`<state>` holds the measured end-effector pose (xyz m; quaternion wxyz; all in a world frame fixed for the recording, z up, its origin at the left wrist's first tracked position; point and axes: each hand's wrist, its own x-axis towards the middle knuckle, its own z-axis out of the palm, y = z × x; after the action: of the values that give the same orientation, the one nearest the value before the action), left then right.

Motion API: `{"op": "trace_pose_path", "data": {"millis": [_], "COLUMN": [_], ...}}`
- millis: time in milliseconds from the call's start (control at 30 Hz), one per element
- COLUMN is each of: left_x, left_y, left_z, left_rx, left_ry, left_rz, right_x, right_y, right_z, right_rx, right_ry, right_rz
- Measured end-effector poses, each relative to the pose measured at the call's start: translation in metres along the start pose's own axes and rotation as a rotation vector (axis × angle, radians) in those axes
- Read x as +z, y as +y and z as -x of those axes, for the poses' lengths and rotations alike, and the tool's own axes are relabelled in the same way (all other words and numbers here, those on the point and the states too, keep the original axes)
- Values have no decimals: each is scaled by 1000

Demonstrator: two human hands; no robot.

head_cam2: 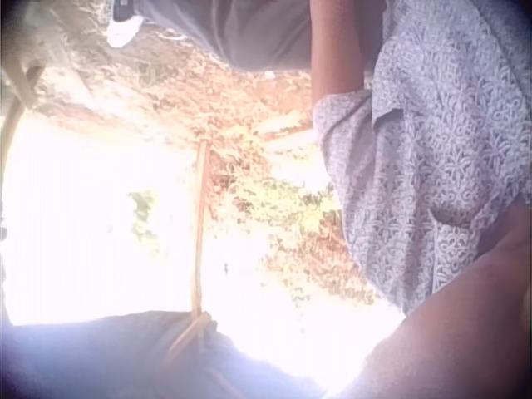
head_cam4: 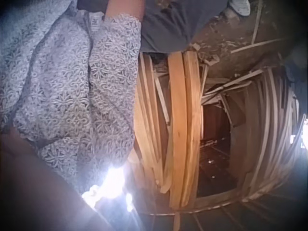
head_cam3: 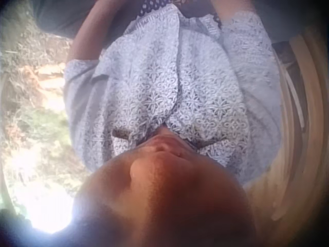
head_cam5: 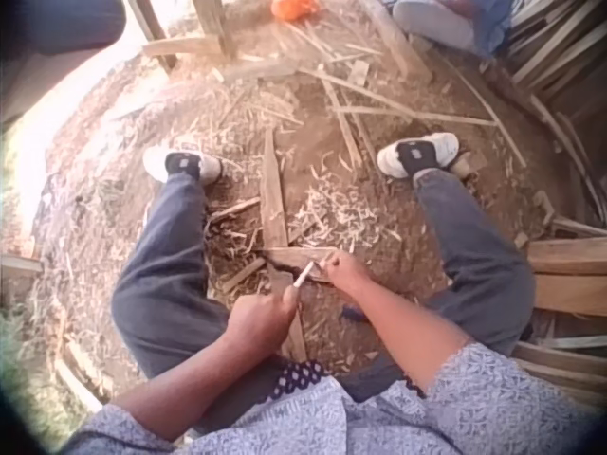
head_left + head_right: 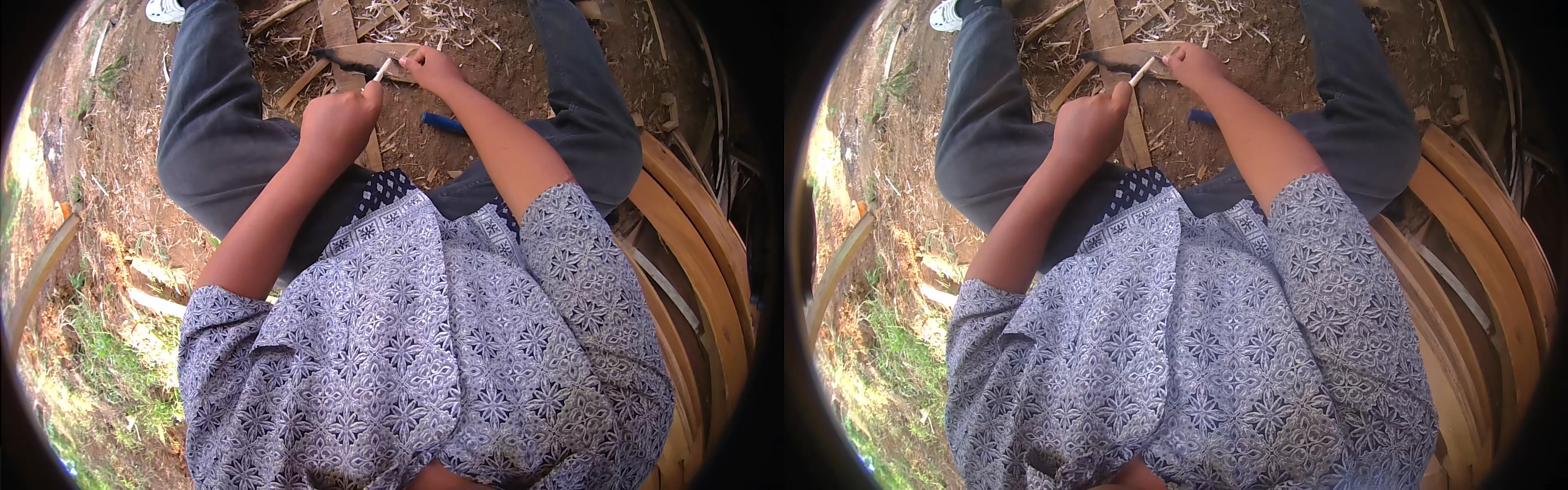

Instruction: The person sits on the ground and uses a knife to carve a small piece of wood held in their left hand. They repeatedly shave thin strips from the wood, creating a pile of shavings on the ground.

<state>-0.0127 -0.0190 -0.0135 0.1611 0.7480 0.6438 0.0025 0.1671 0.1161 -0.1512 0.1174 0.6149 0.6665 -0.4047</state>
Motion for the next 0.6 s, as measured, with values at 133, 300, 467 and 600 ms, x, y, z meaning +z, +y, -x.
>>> {"op": "trace_pose_path", "data": {"millis": [133,300,467,600], "left_x": [-2,4,3,4], "left_y": [-1,-4,-1,-2], "left_z": [-1,-1,-3,-3], "left_rx": [-22,31,20,15], "left_ry": [-15,48,-11,-17], "left_rz": [-4,-25,-7,-3], "right_x": [-3,-12,-8,-9], "right_y": [1,-4,-7,-15], "right_z": [21,41,24,16], "right_rx": [-74,-133,-82,-49], "right_ry": [-14,-45,-15,-27], "right_rz": [-54,-34,-19,69]}}
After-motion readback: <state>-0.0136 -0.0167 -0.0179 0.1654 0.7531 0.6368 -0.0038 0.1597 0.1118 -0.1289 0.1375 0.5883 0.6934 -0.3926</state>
